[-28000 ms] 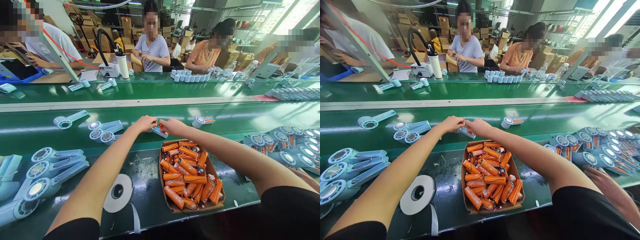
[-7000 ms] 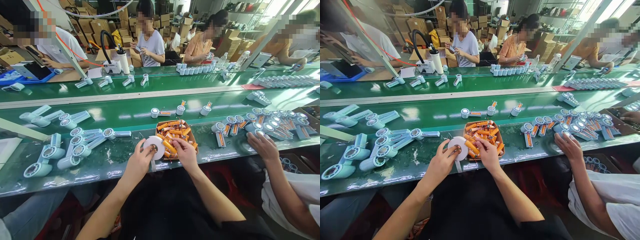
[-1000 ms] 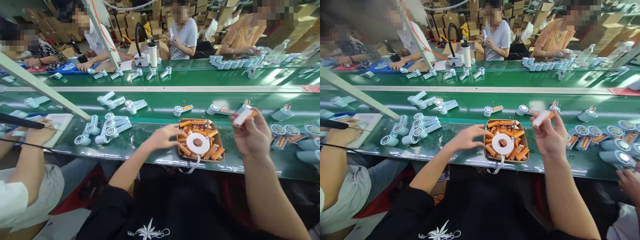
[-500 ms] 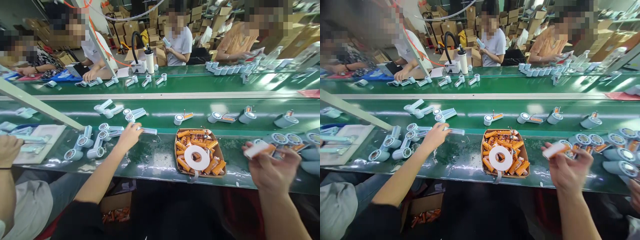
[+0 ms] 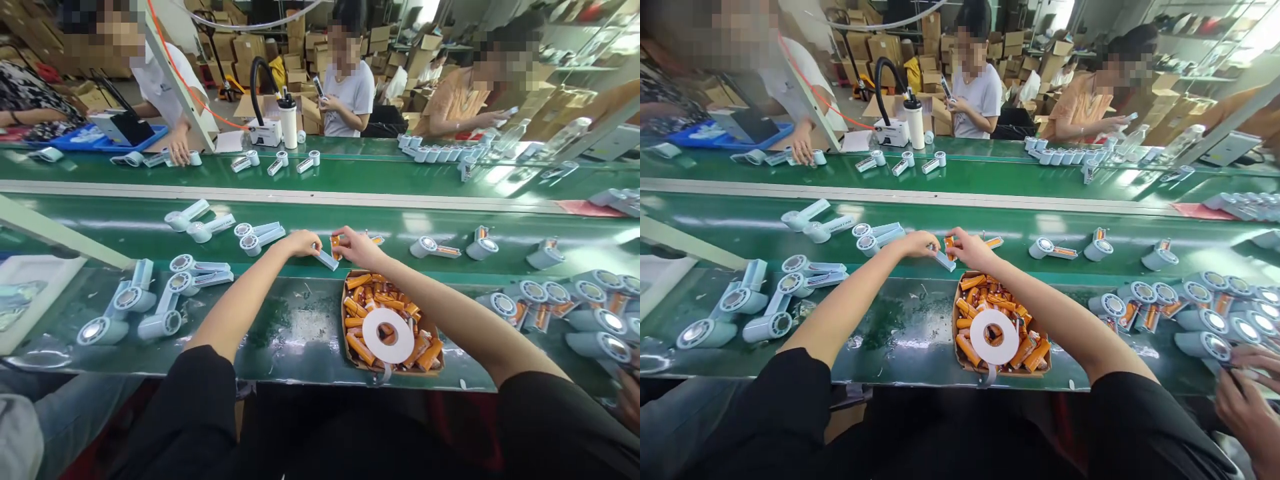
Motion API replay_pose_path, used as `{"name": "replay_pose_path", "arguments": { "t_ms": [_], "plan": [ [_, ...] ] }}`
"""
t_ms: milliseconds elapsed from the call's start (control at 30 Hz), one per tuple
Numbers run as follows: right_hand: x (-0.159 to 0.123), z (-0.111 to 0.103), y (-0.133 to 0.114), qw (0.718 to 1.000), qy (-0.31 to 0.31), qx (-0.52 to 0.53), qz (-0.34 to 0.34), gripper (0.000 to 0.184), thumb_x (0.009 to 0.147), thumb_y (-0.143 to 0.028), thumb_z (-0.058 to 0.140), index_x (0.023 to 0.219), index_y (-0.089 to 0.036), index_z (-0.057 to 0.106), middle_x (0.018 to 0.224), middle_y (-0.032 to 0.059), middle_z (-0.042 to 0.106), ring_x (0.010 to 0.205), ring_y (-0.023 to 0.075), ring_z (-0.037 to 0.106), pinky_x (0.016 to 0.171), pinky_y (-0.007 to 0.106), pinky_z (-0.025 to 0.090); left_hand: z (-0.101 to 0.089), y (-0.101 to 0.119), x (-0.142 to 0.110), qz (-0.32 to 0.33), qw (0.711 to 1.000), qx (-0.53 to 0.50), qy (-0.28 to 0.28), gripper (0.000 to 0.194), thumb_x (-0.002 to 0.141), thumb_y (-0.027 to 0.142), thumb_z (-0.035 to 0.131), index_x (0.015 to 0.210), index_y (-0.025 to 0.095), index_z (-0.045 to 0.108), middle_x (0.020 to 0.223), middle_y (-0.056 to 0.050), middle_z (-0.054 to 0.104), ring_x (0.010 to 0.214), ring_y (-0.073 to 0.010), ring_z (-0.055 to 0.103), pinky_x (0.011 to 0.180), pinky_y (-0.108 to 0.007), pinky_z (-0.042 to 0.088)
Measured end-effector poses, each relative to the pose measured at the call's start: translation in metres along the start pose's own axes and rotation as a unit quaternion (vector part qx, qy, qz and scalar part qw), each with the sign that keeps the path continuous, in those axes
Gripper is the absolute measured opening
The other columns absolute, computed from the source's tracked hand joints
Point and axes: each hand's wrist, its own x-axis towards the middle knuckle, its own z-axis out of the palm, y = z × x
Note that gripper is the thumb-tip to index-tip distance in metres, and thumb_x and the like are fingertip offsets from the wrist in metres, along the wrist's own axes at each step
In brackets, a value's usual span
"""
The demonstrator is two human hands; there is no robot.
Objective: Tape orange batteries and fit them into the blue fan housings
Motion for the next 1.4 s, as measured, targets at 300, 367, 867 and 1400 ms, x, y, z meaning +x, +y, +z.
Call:
{"name": "replay_pose_path", "arguments": {
  "t_ms": [300, 367, 867, 1400],
  "plan": [
    [0.018, 0.022, 0.002, 0.956, -0.112, -0.268, 0.024, 0.042, 0.102, -0.036, 0.061, 0.142, -0.025, 0.062, 0.1, 0.013, 0.08, 0.09, 0.0334, 0.076, 0.072, 0.034, 0.049, 0.009, 0.021, 0.005, -0.078, 0.992, -0.055, 0.077, 0.018, 0.099, 0.03, 0.056, 0.103, 0.025, 0.073, 0.111, -0.007, 0.079, 0.108, -0.0251, 0.071, 0.087, -0.03, 0.046],
    [0.021, 0.022, -0.001, 0.95, -0.134, -0.28, 0.024, 0.041, 0.1, -0.034, 0.063, 0.141, -0.027, 0.066, 0.104, 0.0141, 0.079, 0.093, 0.035, 0.076, 0.074, 0.036, 0.05, 0.01, 0.023, 0.008, -0.086, 0.991, -0.061, 0.082, 0.017, 0.098, 0.028, 0.057, 0.103, 0.024, 0.073, 0.11, -0.007, 0.079, 0.107, -0.0252, 0.071, 0.087, -0.03, 0.047],
    [0.022, -0.007, -0.02, 0.973, -0.135, -0.188, 0.016, 0.022, 0.091, -0.021, 0.07, 0.11, -0.021, 0.081, 0.102, 0.0074, 0.084, 0.089, 0.0252, 0.075, 0.084, 0.032, 0.051, 0.005, 0.043, 0.012, -0.138, 0.983, -0.055, 0.108, 0.016, 0.094, 0.036, 0.061, 0.1, 0.027, 0.072, 0.104, -0.006, 0.079, 0.097, -0.0246, 0.072, 0.083, -0.03, 0.05],
    [-0.206, -0.05, 0.012, 0.99, 0.121, 0.044, 0.062, 0.051, 0.097, -0.057, 0.054, 0.063, -0.02, 0.066, 0.06, 0.0026, 0.066, 0.058, 0.0175, 0.056, 0.058, 0.03, 0.041, 0.027, 0.149, -0.064, 0.312, 0.936, -0.052, 0.154, 0.045, 0.098, 0.055, 0.066, 0.129, 0.023, 0.072, 0.134, -0.012, 0.071, 0.126, -0.0282, 0.062, 0.114, -0.045, 0.047]
  ]
}}
